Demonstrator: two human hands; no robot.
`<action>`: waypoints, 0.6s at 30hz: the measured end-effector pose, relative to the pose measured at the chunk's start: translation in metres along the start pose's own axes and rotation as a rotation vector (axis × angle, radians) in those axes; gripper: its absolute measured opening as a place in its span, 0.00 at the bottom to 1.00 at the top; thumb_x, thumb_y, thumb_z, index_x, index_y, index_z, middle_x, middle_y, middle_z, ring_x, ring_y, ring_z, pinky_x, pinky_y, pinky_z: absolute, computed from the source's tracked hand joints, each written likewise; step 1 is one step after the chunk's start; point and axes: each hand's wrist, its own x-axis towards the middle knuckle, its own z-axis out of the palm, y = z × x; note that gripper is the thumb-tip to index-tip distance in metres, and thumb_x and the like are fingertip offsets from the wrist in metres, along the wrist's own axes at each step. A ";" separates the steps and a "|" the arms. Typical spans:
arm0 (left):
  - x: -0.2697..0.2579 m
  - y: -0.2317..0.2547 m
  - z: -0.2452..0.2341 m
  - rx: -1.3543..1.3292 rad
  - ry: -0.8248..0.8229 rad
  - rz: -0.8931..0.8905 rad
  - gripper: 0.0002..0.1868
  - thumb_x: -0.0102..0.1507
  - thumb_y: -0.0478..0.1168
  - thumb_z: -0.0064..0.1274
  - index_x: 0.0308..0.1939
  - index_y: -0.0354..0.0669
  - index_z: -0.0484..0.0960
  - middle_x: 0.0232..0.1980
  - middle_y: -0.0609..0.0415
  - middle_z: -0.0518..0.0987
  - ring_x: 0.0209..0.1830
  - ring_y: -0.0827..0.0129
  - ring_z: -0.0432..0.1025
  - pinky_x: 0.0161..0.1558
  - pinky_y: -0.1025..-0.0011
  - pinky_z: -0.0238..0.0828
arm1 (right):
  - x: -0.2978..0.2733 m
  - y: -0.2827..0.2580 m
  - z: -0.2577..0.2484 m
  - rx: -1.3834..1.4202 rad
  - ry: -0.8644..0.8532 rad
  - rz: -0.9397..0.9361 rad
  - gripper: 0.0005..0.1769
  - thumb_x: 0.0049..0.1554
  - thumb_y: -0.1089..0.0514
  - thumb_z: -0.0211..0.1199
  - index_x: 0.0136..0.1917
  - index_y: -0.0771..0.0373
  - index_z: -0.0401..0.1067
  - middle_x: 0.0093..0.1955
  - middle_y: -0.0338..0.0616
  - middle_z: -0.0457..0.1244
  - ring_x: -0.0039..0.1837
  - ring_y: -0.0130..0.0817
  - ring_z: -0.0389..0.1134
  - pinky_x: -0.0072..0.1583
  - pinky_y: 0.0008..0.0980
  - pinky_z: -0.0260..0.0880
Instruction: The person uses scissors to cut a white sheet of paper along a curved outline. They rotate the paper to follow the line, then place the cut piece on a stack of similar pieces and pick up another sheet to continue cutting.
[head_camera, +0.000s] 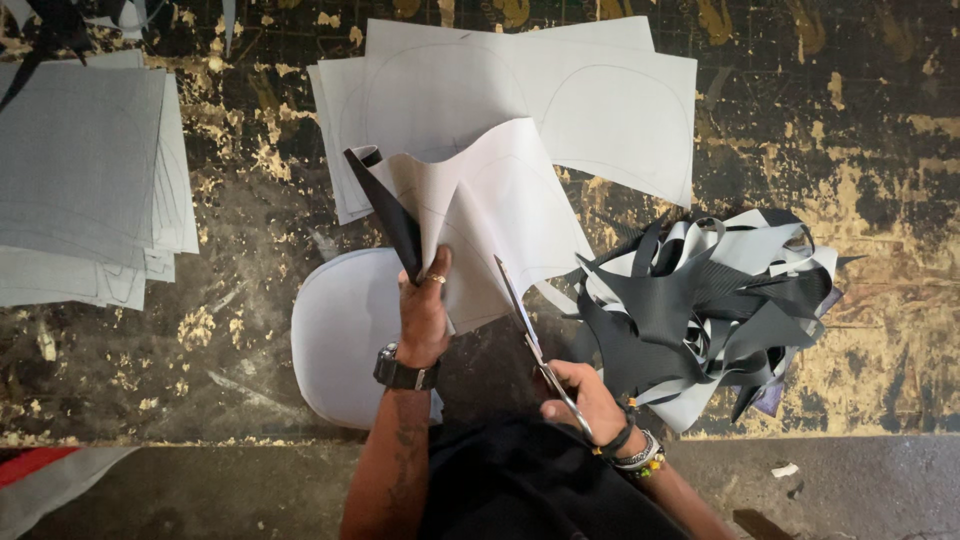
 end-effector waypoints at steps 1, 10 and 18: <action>-0.001 0.000 -0.001 0.014 -0.004 0.011 0.13 0.68 0.46 0.56 0.37 0.40 0.82 0.32 0.67 0.72 0.33 0.81 0.62 0.35 0.73 0.57 | 0.000 0.000 -0.001 0.010 0.006 0.020 0.26 0.52 0.40 0.73 0.39 0.63 0.66 0.32 0.28 0.53 0.37 0.18 0.52 0.38 0.25 0.53; 0.000 -0.008 -0.004 -0.010 -0.002 -0.098 0.13 0.67 0.49 0.58 0.39 0.43 0.82 0.33 0.68 0.69 0.33 0.81 0.60 0.35 0.74 0.57 | -0.007 0.011 0.001 0.025 0.060 0.133 0.16 0.53 0.60 0.75 0.33 0.64 0.67 0.26 0.29 0.59 0.31 0.16 0.57 0.33 0.23 0.57; -0.002 -0.006 -0.002 0.005 -0.084 -0.021 0.11 0.67 0.48 0.59 0.37 0.46 0.80 0.32 0.70 0.67 0.33 0.83 0.58 0.35 0.76 0.54 | -0.008 0.017 0.004 0.049 0.143 0.291 0.15 0.50 0.62 0.76 0.30 0.63 0.70 0.25 0.34 0.64 0.26 0.17 0.59 0.29 0.22 0.56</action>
